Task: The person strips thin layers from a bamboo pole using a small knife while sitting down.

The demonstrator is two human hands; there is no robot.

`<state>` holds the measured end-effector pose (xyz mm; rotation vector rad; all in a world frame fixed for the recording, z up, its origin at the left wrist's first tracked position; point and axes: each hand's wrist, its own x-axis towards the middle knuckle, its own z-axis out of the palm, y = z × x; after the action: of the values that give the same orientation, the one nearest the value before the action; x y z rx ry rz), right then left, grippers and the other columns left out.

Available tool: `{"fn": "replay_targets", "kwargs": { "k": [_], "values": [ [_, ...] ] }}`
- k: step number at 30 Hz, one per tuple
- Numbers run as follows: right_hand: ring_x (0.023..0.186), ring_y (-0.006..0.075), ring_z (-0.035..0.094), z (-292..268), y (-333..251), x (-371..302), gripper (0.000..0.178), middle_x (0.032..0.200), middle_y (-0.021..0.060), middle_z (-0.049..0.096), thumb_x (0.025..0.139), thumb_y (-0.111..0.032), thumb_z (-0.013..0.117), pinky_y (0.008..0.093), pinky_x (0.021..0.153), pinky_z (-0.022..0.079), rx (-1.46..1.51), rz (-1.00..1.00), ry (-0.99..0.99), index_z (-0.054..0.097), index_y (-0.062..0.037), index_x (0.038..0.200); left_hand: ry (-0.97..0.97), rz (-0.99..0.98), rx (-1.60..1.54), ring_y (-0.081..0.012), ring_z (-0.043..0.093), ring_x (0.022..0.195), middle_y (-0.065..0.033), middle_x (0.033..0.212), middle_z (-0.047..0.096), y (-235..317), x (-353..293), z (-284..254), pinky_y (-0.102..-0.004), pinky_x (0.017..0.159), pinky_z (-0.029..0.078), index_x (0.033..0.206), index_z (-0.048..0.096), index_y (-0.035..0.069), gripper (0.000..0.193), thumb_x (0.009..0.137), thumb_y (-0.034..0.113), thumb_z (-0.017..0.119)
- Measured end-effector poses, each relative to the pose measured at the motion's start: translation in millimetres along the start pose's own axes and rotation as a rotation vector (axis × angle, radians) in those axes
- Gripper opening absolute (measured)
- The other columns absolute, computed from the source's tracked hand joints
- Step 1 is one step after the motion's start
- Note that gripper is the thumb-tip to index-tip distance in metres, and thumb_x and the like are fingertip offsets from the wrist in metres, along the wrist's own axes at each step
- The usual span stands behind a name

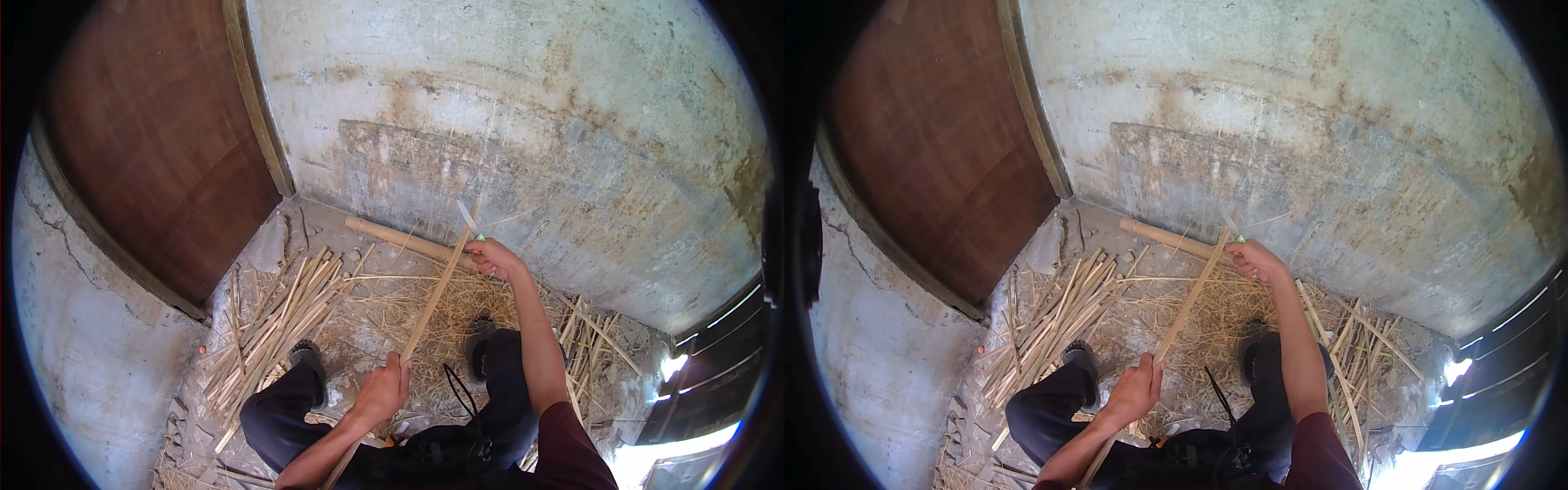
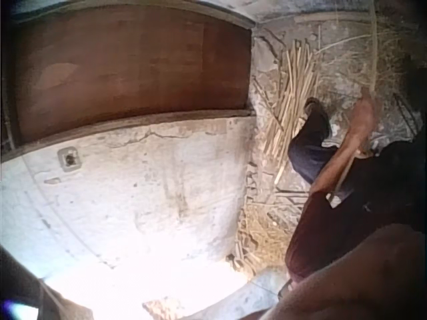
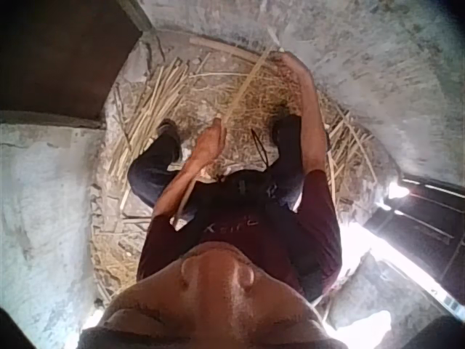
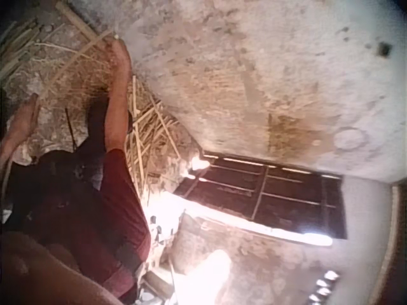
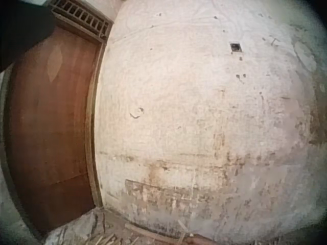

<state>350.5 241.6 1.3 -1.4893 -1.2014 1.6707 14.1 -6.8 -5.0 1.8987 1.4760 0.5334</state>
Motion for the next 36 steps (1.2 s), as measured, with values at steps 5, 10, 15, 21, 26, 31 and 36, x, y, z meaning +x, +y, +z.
{"fn": "replay_targets", "kwargs": {
  "k": [5,10,15,21,26,31,36],
  "values": [
    [0.049,0.0028,0.03,11,-21,-28,0.031,0.067,-0.0079,0.037,0.109,-0.033,0.065,0.0261,0.043,0.022,0.017,-0.078,0.048,0.046,-0.0139,0.096,-0.017,0.042,-0.14,-0.0582,0.068,0.077,-0.0343,0.077,0.068,-7,11,-9,-0.0654,0.071,0.051,0.116,0.053,-0.006,0.036,0.115,0.03,0.051],
    [0.059,0.0126,0.046,23,-3,-36,0.034,0.072,-0.0008,0.052,0.113,-0.041,0.058,0.0335,0.059,0.042,-0.103,-0.403,0.542,0.049,-0.008,0.116,-0.094,-0.106,-0.243,-0.0559,0.066,0.087,-0.0319,0.084,0.066,-2,20,-23,-0.0585,0.079,0.049,0.116,0.057,-0.004,0.039,0.117,0.034,0.048],
    [0.07,0.0179,0.058,39,4,-68,0.032,0.073,0.0063,0.058,0.114,-0.038,0.057,0.0392,0.069,0.046,-0.327,-0.517,0.453,0.05,-0.0073,0.12,-0.107,-0.117,-0.321,-0.049,0.065,0.083,-0.0287,0.084,0.065,-16,24,-25,-0.054,0.078,0.049,0.114,0.057,-0.004,0.041,0.118,0.036,0.046],
    [0.066,0.0195,0.066,95,6,-100,0.029,0.076,0.0085,0.066,0.112,-0.035,0.064,0.0377,0.063,0.046,-0.61,-0.765,0.265,0.058,-0.008,0.119,-0.156,-0.119,-0.571,-0.0227,0.056,0.071,-0.0082,0.078,0.056,-35,36,-16,-0.0393,0.07,0.048,0.105,0.056,0.003,0.038,0.12,0.036,0.044],
    [0.065,0.0272,0.07,124,15,-117,0.025,0.08,0.0086,0.07,0.108,-0.033,0.069,0.0423,0.059,0.05,-0.807,-0.826,0.108,0.065,-0.0099,0.114,-0.257,-0.253,-0.848,-0.0075,0.044,0.066,0.0033,0.078,0.047,-20,37,-34,-0.0275,0.06,0.04,0.102,0.053,0.01,0.035,0.121,0.036,0.042],
    [0.063,0.0302,0.069,134,20,-118,0.024,0.082,0.0116,0.071,0.105,-0.027,0.074,0.0408,0.058,0.05,-0.786,-0.895,0.102,0.064,-0.0064,0.11,-0.405,-0.321,-0.966,-0.0056,0.038,0.061,0.0041,0.074,0.041,-8,36,-51,-0.0246,0.054,0.033,0.098,0.048,0.012,0.036,0.121,0.039,0.04],
    [0.064,0.0295,0.069,139,18,-117,0.023,0.081,0.0113,0.07,0.106,-0.025,0.072,0.0421,0.059,0.05,-0.824,-0.794,0.08,0.06,-0.0069,0.112,-0.228,-0.198,-0.743,-0.0075,0.036,0.053,0.0028,0.073,0.043,-26,35,-28,-0.0276,0.049,0.033,0.1,0.049,0.011,0.039,0.121,0.041,0.038]
  ]
}}
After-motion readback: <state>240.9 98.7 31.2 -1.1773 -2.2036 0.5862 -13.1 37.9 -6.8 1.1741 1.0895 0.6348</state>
